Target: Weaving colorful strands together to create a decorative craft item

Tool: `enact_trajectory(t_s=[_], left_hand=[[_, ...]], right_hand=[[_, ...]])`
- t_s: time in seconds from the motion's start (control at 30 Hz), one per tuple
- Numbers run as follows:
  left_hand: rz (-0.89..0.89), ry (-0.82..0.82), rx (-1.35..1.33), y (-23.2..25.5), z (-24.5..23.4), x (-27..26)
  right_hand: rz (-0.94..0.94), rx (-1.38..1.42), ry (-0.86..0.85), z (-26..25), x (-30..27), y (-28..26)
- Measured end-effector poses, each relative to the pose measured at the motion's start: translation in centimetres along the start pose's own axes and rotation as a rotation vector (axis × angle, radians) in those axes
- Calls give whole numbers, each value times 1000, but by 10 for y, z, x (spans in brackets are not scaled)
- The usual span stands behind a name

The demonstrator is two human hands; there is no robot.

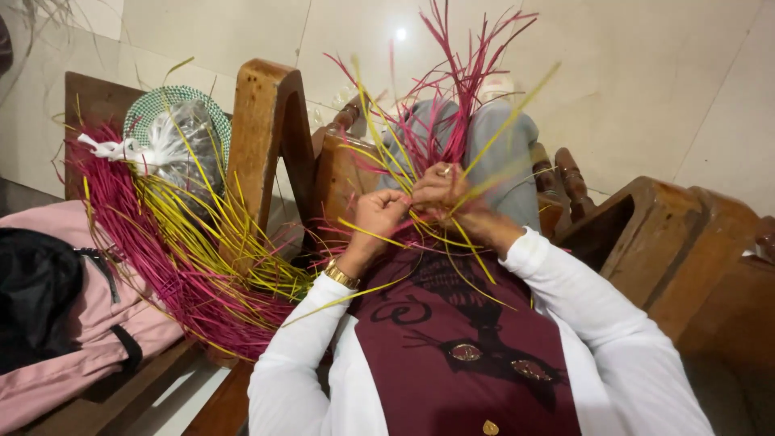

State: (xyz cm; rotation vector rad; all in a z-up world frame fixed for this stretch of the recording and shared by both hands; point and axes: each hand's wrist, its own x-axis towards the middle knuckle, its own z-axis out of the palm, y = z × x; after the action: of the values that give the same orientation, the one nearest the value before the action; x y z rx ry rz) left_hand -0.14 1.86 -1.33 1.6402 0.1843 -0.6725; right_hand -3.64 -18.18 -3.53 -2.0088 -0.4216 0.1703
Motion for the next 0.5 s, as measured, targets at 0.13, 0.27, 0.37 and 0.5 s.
enact_trajectory(t_s=[0.13,0.27,0.37,0.5], left_hand=[[327,39,437,5,4,-4],[462,45,748,12,17,-13],[419,-36,712,29,10,-8],[629,53,941,21,2,0]], right_hand=[[-586,328,39,-52,39,-53],[-311,-416,308,-20,39,-55],[-274,-194,299,-28,42,-77],[-10,298,314,-17,25,-54]])
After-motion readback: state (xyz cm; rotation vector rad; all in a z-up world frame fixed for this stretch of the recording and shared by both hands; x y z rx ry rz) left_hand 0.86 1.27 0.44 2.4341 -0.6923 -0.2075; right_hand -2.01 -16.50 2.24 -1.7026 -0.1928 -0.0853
